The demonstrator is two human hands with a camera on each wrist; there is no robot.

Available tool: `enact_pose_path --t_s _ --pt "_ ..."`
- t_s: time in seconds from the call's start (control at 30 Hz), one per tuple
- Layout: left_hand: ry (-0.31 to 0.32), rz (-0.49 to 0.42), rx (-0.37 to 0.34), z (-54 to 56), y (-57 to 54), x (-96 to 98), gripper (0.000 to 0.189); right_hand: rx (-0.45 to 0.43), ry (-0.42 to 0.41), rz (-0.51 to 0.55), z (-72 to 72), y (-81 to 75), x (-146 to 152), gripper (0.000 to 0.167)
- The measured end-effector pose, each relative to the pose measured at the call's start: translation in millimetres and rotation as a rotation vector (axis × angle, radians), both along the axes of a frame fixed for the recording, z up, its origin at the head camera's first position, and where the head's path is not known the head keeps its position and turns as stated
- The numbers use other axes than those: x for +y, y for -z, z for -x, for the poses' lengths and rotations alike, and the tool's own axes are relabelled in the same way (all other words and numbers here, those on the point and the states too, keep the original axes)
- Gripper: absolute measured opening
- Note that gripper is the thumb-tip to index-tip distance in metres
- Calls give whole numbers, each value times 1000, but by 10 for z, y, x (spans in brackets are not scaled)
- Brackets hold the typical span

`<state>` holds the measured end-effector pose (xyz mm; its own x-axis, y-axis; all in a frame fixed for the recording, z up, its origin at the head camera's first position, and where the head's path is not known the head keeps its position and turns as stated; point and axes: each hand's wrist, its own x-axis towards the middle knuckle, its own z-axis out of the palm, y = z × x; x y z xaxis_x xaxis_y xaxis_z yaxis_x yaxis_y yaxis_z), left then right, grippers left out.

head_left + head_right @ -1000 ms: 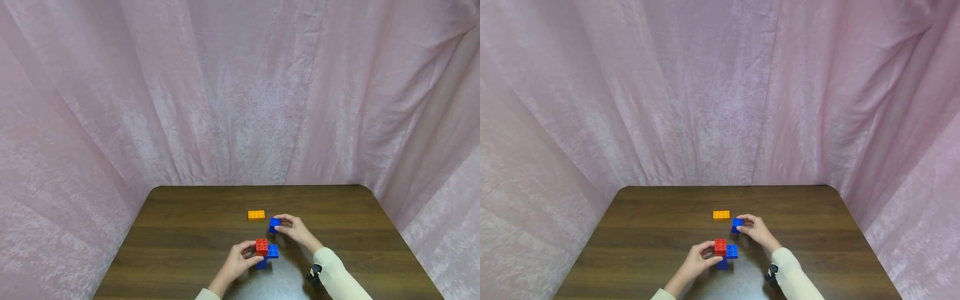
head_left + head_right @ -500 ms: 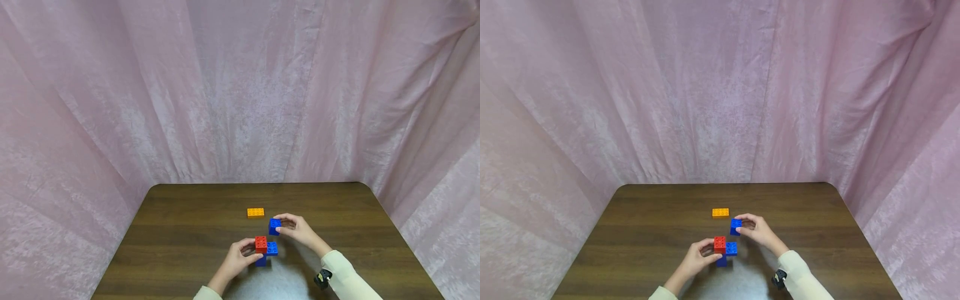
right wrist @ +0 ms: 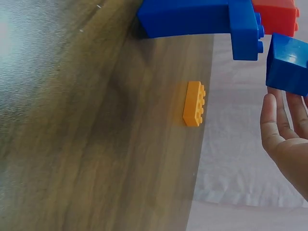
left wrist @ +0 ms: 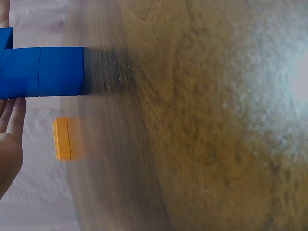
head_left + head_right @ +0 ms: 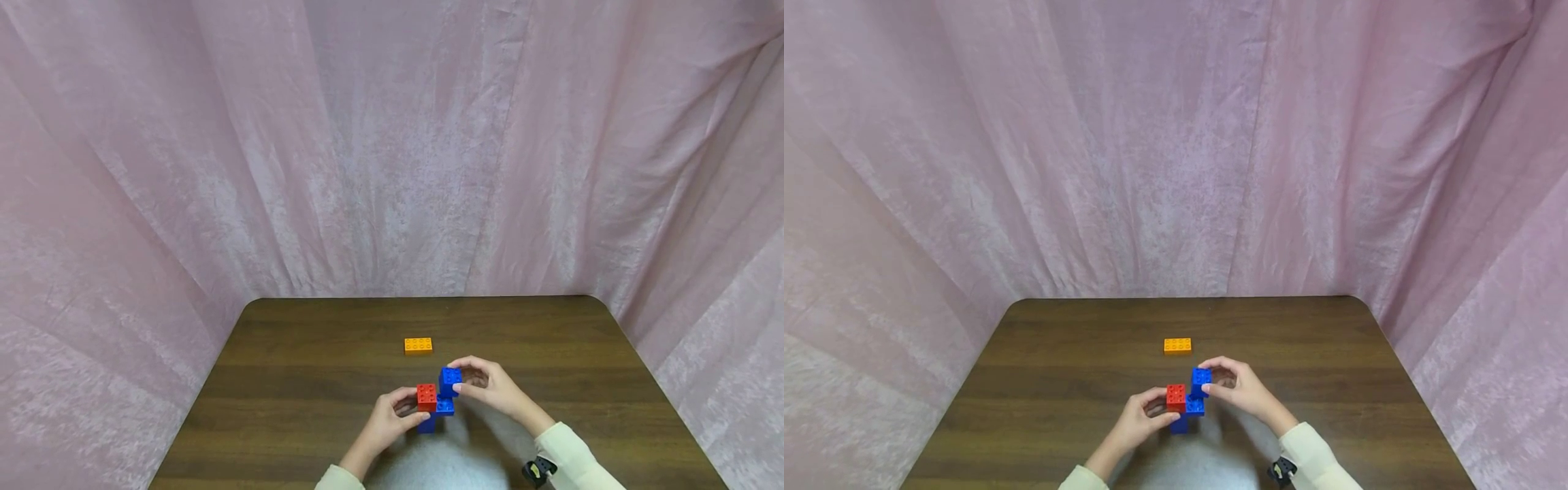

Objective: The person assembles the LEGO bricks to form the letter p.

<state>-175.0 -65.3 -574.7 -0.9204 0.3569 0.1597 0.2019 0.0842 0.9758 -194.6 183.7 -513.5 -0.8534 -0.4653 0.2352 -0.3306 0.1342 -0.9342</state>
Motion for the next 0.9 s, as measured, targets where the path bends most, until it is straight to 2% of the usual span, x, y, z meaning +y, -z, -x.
enact_pose_path --t_s 0.13,0.33,0.47,0.53,0.73,0.9 --pt "-1 7 15 -7 -28 14 34 1 1 -28 -51 20 20 30" --pt "11 6 27 -87 -248 14 33 44 -12 -30 -99 79 50 31" --pt "15 1 19 -112 -328 9 33 64 -17 -33 -121 106 68 30" --pt "12 0 18 -100 -293 13 33 77 -13 -42 -131 118 73 31" --pt "2 6 1 -9 -27 20 34 122 -12 -57 -143 116 66 31" --pt "-8 0 -19 3 11 9 35 120 -17 -57 -139 101 52 31"
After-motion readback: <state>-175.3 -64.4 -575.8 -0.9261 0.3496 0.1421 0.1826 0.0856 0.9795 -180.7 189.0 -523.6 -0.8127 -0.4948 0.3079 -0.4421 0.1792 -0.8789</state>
